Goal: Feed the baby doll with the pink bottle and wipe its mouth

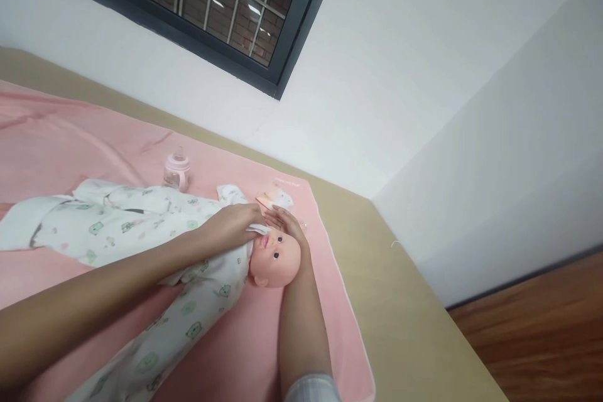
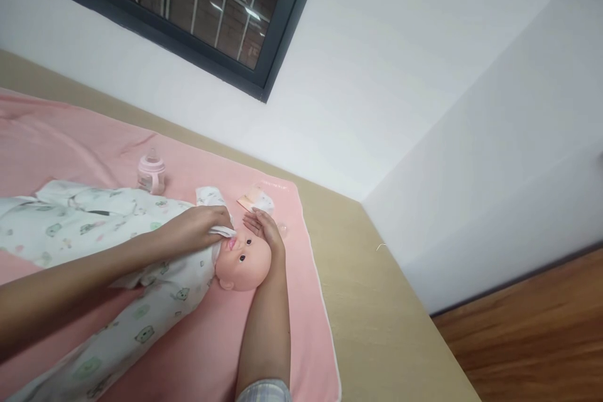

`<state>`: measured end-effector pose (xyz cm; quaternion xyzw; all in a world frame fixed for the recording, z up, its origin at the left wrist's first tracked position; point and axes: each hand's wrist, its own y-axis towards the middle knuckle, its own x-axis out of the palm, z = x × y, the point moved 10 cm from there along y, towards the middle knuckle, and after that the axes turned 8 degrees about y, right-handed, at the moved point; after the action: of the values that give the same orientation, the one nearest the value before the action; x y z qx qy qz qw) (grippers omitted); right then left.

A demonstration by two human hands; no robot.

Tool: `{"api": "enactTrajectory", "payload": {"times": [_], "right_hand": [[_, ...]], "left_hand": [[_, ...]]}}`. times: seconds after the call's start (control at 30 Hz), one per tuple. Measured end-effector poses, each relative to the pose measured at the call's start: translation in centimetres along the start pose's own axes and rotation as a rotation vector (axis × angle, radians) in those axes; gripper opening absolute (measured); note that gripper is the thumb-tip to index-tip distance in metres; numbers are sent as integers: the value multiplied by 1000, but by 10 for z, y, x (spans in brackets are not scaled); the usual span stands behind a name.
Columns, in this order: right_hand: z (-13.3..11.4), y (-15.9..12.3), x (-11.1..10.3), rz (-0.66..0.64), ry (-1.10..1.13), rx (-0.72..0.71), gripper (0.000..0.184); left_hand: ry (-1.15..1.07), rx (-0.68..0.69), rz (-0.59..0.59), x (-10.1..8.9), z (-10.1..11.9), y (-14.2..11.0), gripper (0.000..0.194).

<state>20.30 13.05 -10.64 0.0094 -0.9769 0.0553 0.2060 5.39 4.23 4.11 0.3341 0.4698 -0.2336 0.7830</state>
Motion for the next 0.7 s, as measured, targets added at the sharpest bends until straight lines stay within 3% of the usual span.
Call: {"api": "enactTrajectory", "payload": {"times": [0.37, 0.7], "right_hand": [[-21, -20, 12, 64, -74, -59, 26], [-17, -22, 14, 51, -31, -47, 29]], "left_hand": [[-67, -9, 25, 2, 0, 0, 22], [-63, -26, 68, 3, -2, 0, 24]]}}
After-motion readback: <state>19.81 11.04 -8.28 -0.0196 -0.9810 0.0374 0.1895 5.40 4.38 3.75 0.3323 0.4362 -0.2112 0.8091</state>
